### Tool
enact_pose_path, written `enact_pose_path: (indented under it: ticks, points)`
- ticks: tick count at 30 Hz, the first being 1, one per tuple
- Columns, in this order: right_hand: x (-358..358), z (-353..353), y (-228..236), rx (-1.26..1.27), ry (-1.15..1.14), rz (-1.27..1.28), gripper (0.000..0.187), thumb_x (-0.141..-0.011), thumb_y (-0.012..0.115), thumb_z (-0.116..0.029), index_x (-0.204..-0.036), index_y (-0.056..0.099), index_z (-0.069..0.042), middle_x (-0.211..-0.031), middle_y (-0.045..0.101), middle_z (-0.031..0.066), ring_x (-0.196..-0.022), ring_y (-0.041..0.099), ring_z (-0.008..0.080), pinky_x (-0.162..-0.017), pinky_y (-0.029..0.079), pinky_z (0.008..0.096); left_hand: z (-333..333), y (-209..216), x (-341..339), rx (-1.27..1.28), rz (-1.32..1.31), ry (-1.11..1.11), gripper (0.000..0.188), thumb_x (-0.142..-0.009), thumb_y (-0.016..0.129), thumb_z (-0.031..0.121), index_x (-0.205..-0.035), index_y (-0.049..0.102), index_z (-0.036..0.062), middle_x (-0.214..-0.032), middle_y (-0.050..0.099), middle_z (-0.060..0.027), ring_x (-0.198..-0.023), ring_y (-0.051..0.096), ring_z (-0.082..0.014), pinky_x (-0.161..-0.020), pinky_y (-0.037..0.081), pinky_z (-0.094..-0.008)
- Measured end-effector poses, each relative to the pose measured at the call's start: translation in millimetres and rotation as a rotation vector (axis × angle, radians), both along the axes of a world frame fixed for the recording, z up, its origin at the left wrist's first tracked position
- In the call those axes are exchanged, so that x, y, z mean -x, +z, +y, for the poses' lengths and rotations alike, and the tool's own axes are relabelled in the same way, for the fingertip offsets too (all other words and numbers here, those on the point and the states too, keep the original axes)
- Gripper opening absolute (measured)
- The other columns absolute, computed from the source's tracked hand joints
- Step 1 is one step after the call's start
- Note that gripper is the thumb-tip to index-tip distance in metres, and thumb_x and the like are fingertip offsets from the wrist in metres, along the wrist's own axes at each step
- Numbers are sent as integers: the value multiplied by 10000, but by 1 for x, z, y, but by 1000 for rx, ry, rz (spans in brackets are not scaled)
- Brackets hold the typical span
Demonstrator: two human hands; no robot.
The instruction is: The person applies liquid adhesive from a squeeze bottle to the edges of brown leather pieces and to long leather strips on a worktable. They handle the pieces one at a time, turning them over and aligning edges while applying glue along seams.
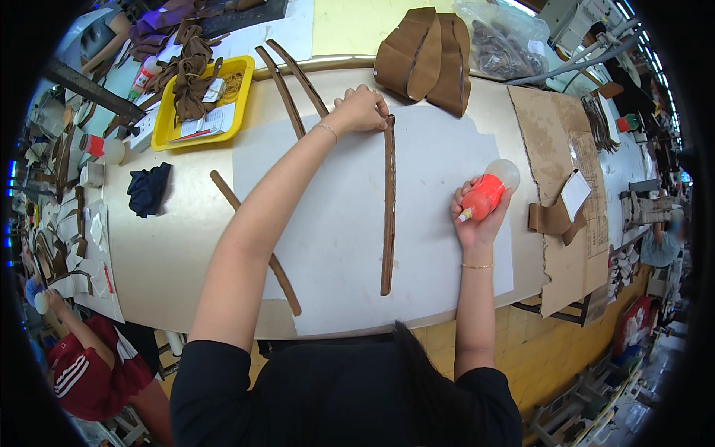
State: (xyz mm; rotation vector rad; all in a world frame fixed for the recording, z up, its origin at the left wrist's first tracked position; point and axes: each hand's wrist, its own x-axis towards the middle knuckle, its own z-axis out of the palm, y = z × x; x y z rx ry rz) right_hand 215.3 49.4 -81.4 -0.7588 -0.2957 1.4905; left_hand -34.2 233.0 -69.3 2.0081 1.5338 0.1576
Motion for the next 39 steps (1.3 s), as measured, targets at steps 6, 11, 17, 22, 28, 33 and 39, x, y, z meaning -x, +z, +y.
enact_pose_path:
  ticks: [6, 11, 17, 22, 28, 33, 39]
  points:
    - [1, -1, 1, 12, -14, 45, 614, -809, 537, -681, -982, 519, -92, -814, 546, 46, -698, 524, 187, -571, 448, 328, 0, -6, -5, -129, -118, -51, 231, -698, 744, 193, -918, 699, 135, -956, 626, -89, -1016, 568, -278, -867, 455, -410]
    - [2, 0, 1, -1, -5, 48, 623, -804, 551, -675, -966, 525, -74, -805, 534, 53, -688, 501, 184, -562, 435, 307, -4, -4, -7, 88, -545, -36, 185, -755, 687, 32, -923, 610, 18, -797, 647, -69, -792, 627, -169, -740, 495, -284]
    - [4, 0, 3, 45, -30, 68, 634, -798, 553, -679, -967, 528, -68, -777, 535, 61, -676, 502, 191, -568, 427, 317, -3, -11, 7, 234, -819, 97, 350, -784, 670, -18, -1059, 457, 18, -825, 656, -77, -744, 624, -129, -641, 474, -240]
    - [2, 1, 0, 11, -9, 82, 644, -797, 539, -692, -948, 534, -66, -758, 533, 62, -664, 498, 192, -574, 425, 320, 23, 6, 37, 276, -924, 289, 383, -802, 659, 3, -1114, 440, 44, -825, 657, -64, -715, 629, -135, -574, 435, -244]
    - [6, 6, 2, 7, -33, 69, 657, -798, 530, -702, -940, 537, -61, -759, 540, 68, -655, 495, 193, -561, 421, 323, 101, 22, 71, 84, -859, 480, 439, -774, 678, 32, -1152, 457, 56, -831, 643, -62, -713, 623, -138, -546, 436, -258]
    - [3, 7, -4, 10, -59, 42, 669, -788, 525, -720, -959, 520, -73, -764, 544, 69, -657, 498, 196, -560, 420, 327, 172, 16, 117, -103, -770, 575, 479, -745, 722, 93, -1158, 485, 50, -857, 655, -85, -705, 636, -148, -559, 447, -267]
    - [8, 10, -1, 8, -52, 61, 665, -786, 533, -716, -956, 520, -73, -772, 547, 69, -666, 505, 199, -570, 428, 334, 217, 22, 165, -527, -857, 823, 520, -754, 718, 80, -1213, 481, 16, -971, 640, -119, -843, 635, -185, -673, 493, -281]
